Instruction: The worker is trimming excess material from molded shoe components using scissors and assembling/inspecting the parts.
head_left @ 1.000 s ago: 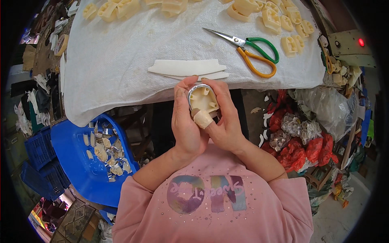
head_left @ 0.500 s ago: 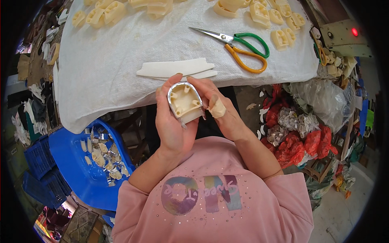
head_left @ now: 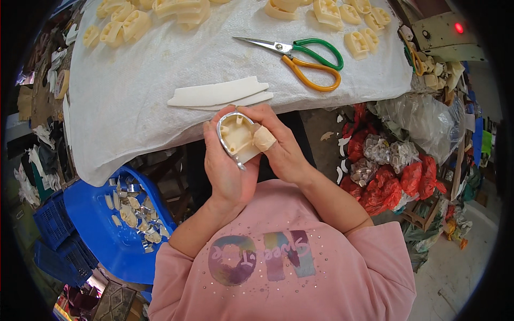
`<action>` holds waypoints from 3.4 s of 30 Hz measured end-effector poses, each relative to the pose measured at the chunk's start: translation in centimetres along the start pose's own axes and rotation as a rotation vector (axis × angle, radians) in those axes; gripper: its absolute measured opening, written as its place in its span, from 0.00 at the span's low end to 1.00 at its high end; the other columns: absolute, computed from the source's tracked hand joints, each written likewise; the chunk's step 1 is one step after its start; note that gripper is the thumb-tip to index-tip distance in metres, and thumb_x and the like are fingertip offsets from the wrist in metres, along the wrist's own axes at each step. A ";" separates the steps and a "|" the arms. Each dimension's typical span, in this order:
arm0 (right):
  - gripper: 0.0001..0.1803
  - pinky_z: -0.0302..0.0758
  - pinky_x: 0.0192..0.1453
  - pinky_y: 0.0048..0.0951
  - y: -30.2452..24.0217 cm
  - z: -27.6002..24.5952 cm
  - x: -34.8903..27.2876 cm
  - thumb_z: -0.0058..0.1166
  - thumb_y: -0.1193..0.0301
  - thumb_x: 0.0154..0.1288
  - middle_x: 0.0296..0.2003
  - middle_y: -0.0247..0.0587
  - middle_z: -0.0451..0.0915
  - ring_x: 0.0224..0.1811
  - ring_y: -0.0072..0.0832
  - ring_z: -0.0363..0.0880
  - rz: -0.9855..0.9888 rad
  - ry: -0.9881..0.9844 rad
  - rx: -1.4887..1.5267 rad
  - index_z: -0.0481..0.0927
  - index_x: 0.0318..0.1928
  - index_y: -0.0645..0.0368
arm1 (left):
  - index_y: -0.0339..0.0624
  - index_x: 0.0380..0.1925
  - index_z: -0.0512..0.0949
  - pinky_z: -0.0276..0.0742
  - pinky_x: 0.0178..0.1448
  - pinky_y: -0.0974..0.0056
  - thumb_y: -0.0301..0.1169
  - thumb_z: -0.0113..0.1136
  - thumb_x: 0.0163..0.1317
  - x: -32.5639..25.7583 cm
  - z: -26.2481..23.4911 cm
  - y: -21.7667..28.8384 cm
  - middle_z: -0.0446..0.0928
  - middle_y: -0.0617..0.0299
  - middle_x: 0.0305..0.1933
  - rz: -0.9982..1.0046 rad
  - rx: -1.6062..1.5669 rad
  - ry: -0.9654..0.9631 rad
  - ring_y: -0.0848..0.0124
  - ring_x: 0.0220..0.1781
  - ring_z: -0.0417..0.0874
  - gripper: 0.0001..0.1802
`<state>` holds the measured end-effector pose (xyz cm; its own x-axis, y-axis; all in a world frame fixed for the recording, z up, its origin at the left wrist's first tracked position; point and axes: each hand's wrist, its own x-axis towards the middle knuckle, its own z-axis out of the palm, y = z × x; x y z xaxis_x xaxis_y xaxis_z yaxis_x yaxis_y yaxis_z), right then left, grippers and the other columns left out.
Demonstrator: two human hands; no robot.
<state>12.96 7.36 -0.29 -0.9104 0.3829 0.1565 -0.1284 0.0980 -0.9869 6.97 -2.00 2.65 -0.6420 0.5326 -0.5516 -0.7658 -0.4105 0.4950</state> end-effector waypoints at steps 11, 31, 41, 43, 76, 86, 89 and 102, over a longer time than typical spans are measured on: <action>0.22 0.74 0.32 0.26 -3.4 -2.7 1.9 0.62 0.66 0.56 0.34 0.41 0.75 0.27 0.26 0.75 0.213 -0.179 -0.258 0.75 0.49 0.63 | 0.23 0.64 0.50 0.71 0.55 0.57 0.60 0.47 0.63 2.0 -4.1 0.8 0.61 0.38 0.61 0.929 1.157 -0.532 0.55 0.50 0.76 0.49; 0.10 0.68 0.28 0.19 -2.8 -5.1 2.2 0.58 0.65 0.62 0.28 0.30 0.77 0.27 0.15 0.72 0.373 -0.208 0.289 0.77 0.33 0.59 | 0.37 0.47 0.77 0.76 0.43 0.64 0.22 0.73 0.31 0.2 -1.3 3.7 0.76 0.56 0.39 1.030 1.403 -0.563 0.63 0.39 0.78 0.34; 0.09 0.70 0.32 0.19 -1.7 -4.6 0.8 0.48 0.68 0.70 0.32 0.25 0.76 0.33 0.13 0.72 0.364 -0.128 0.283 0.78 0.42 0.59 | 0.39 0.42 0.75 0.73 0.35 0.63 0.24 0.74 0.28 0.7 -0.9 3.1 0.74 0.57 0.33 1.105 1.509 -0.432 0.63 0.32 0.74 0.32; 0.10 0.71 0.34 0.19 -2.1 -4.3 0.6 0.47 0.68 0.70 0.32 0.27 0.77 0.33 0.14 0.73 0.385 -0.135 0.351 0.78 0.43 0.60 | 0.39 0.42 0.74 0.72 0.35 0.63 0.24 0.74 0.29 0.6 -1.1 2.7 0.74 0.57 0.32 1.144 1.507 -0.408 0.62 0.32 0.74 0.32; 0.20 0.71 0.48 0.24 -1.2 -0.6 -1.1 0.41 0.65 0.72 0.47 0.36 0.74 0.46 0.21 0.73 0.343 0.184 0.720 0.68 0.60 0.61 | 0.36 0.41 0.78 0.72 0.35 0.67 0.21 0.75 0.30 1.0 -0.5 1.3 0.71 0.58 0.34 1.252 1.355 -0.208 0.68 0.34 0.73 0.30; 0.17 0.72 0.50 0.29 -1.8 -0.7 -0.3 0.43 0.69 0.69 0.42 0.46 0.78 0.46 0.31 0.76 0.072 0.245 -0.037 0.71 0.54 0.64 | 0.43 0.51 0.75 0.68 0.39 0.62 0.23 0.73 0.29 1.5 -0.5 1.1 0.71 0.59 0.35 1.187 1.362 -0.272 0.62 0.36 0.70 0.39; 0.16 0.71 0.46 0.31 -3.0 -2.2 0.1 0.47 0.69 0.67 0.37 0.44 0.78 0.40 0.34 0.75 -0.065 0.138 -0.285 0.74 0.52 0.63 | 0.44 0.55 0.72 0.68 0.42 0.61 0.23 0.71 0.32 0.8 0.5 2.8 0.73 0.59 0.37 1.021 1.452 -0.357 0.61 0.38 0.71 0.40; 0.22 0.73 0.45 0.33 -2.1 -9.3 3.5 0.52 0.83 0.54 0.38 0.42 0.76 0.44 0.37 0.74 -0.158 0.332 -0.953 0.75 0.51 0.60 | 0.36 0.61 0.61 0.72 0.61 0.62 0.27 0.73 0.48 1.8 -1.9 4.8 0.71 0.54 0.56 -0.030 0.117 -0.535 0.65 0.58 0.74 0.41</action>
<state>13.67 17.04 2.69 -0.7367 0.5231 0.4286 0.2600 0.8042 -0.5345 2.09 -4.37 2.76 -0.4886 0.8571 -0.1632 -0.7545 -0.3212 0.5723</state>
